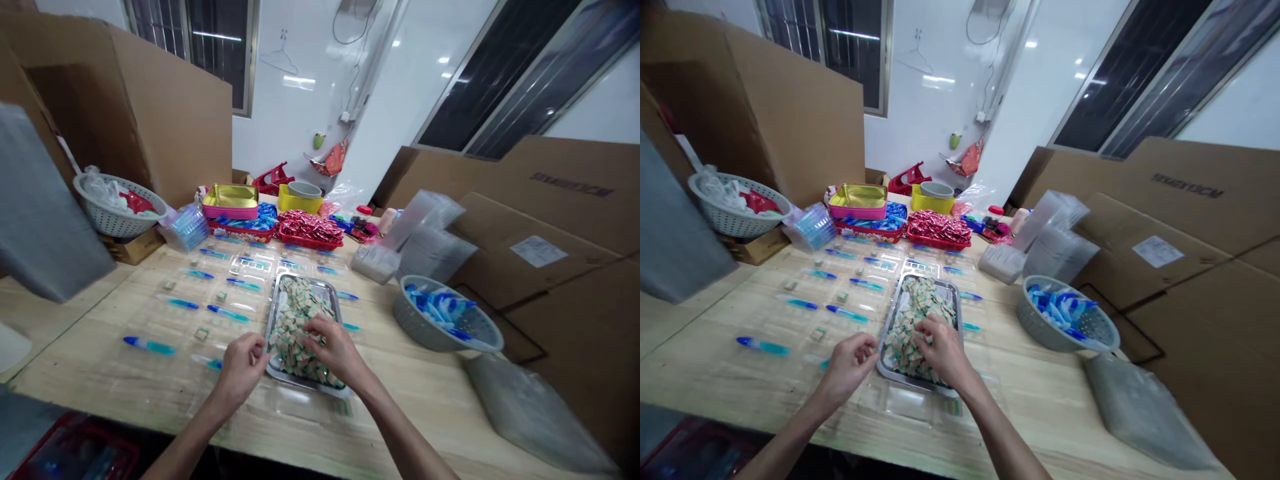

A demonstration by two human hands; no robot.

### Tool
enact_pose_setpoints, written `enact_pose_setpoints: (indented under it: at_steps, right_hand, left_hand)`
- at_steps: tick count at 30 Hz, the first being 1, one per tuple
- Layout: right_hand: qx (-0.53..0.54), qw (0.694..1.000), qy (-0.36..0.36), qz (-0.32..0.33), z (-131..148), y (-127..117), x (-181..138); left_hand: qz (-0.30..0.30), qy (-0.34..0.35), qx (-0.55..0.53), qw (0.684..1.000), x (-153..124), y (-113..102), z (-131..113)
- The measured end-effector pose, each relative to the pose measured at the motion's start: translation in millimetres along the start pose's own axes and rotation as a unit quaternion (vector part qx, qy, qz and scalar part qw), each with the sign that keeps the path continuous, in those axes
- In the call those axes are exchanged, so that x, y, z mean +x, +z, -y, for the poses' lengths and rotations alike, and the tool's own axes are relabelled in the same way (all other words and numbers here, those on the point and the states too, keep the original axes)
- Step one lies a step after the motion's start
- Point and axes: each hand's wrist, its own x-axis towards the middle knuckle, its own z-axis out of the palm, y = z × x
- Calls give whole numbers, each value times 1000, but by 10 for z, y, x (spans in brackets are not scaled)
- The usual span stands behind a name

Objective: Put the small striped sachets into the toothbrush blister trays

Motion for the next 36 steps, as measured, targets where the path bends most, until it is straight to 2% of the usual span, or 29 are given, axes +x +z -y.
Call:
enact_pose_setpoints:
  at_steps: [3,7,12,15,19,22,25,28,30,33,36]
  right_hand:
    - [-41,999,-1,7,-159,18,-128]
    - [-106,994,-5,-19,-176,175,-155]
    - [-157,987,17,-15,-171,205,-88]
    - [-173,985,1,-10,-189,162,-85]
    - [-175,984,-25,-10,-240,120,-118]
    - [-90,995,-20,-22,-339,75,-114]
    - [82,995,29,-49,-467,0,-66]
    - [257,959,98,-69,-551,-64,-6]
    - [343,930,112,-66,-570,-73,23]
    - [395,911,107,-51,-578,-35,48]
    - [349,931,97,-51,-598,16,69]
  left_hand:
    - [17,48,71,996,176,276,-125]
    - [28,61,117,991,312,505,-167]
    - [33,48,103,993,387,548,-110]
    - [39,38,63,997,431,540,-77]
    - [31,31,68,997,482,542,-68]
    - [16,22,55,998,534,535,-93]
    - [-15,2,-18,1000,609,529,-149]
    - [-30,-32,-120,992,678,554,-221]
    - [-28,-53,-180,982,709,588,-268]
    - [-33,-74,-240,967,742,628,-337]
    - [-54,-89,-282,954,779,622,-415]
